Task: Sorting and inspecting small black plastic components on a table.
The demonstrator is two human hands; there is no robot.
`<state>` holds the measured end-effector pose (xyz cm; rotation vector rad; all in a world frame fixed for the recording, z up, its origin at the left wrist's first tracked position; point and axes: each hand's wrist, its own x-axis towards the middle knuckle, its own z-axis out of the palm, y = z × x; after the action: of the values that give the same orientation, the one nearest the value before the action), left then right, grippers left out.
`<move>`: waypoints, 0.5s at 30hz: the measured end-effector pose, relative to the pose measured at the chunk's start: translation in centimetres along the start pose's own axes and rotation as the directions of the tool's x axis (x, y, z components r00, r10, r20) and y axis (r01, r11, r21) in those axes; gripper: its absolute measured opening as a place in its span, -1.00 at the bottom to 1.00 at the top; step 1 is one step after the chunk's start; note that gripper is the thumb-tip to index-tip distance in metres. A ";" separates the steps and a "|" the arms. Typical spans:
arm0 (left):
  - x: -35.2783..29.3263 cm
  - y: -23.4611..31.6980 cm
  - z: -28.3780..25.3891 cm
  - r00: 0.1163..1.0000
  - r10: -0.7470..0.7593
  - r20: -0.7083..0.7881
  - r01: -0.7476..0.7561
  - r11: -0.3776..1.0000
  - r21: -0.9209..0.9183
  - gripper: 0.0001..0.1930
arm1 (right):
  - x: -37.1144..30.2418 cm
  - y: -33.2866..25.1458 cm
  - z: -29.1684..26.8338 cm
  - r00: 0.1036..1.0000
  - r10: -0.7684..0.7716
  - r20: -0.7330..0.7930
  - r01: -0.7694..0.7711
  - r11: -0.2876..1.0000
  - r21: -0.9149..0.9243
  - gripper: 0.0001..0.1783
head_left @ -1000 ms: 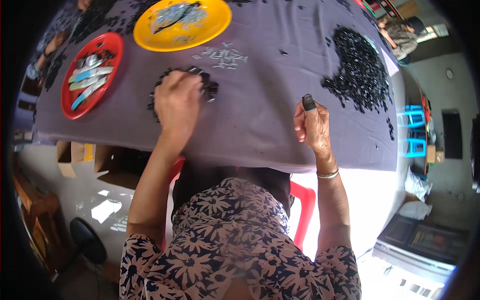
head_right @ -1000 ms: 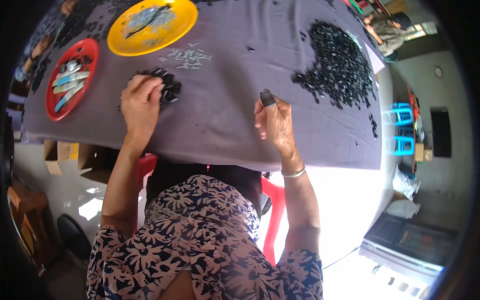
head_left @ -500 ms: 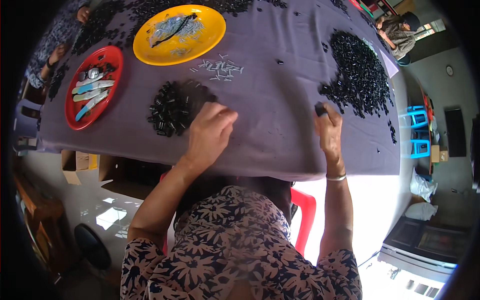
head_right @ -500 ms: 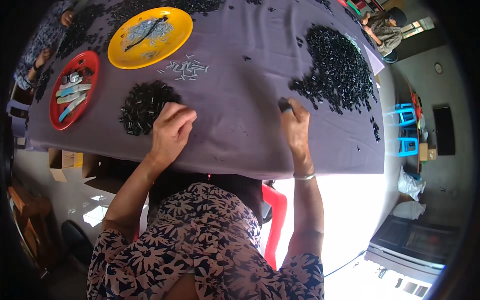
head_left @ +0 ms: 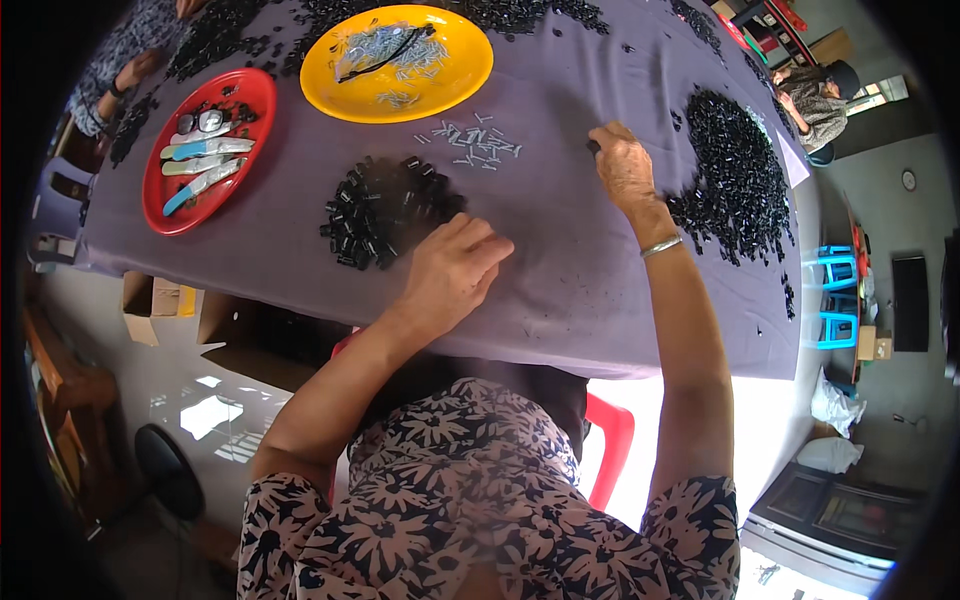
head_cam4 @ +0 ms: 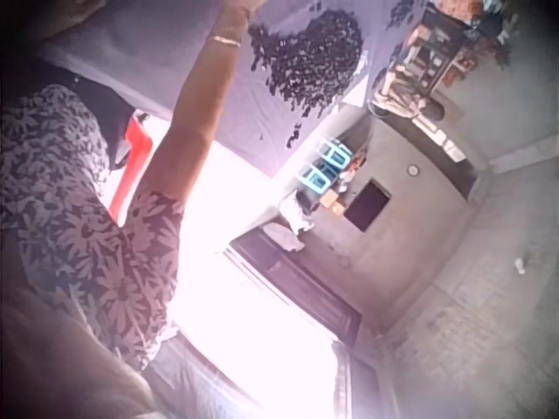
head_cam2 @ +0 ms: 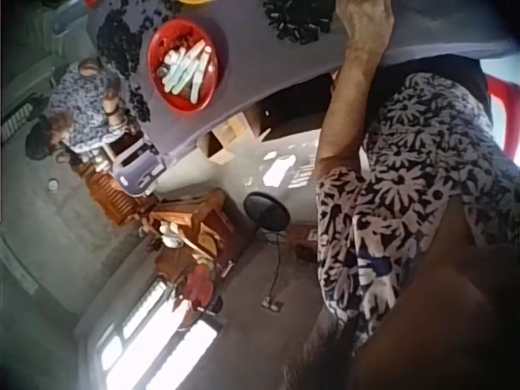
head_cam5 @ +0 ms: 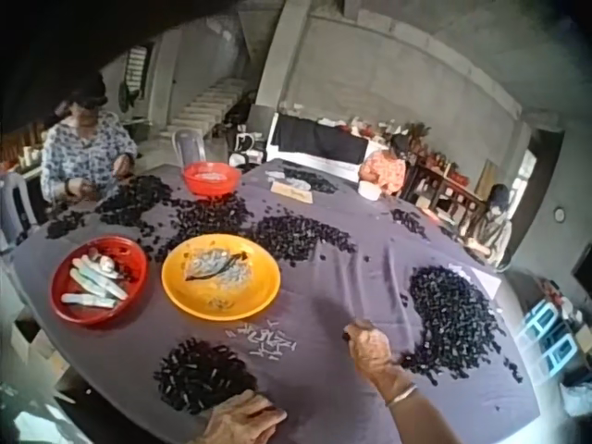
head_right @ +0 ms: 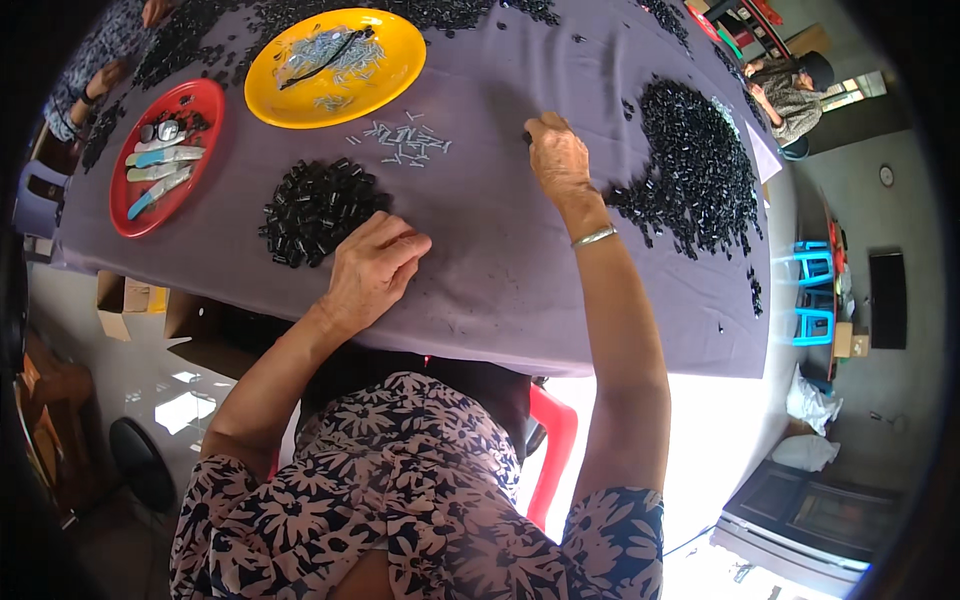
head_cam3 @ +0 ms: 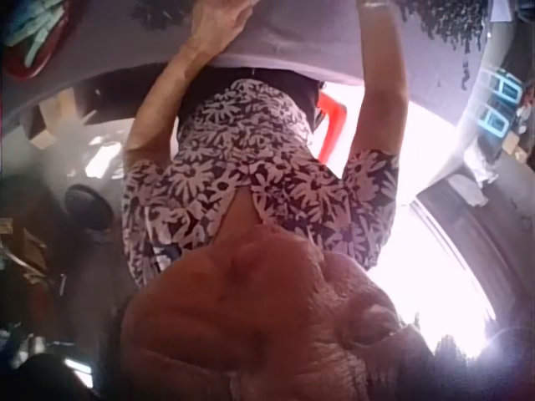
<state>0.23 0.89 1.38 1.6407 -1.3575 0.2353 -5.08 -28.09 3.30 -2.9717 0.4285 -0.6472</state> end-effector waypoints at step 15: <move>-0.2 0.2 0.1 0.999 -0.016 0.040 0.018 0.999 -0.032 -0.72 | -5.5 -1.1 -4.2 0.934 0.128 0.334 -0.296 0.799 0.523 -0.90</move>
<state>-0.10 0.92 1.33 1.6369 -1.3696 0.1708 -11.36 -25.52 5.06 -2.3442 0.4445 -0.2497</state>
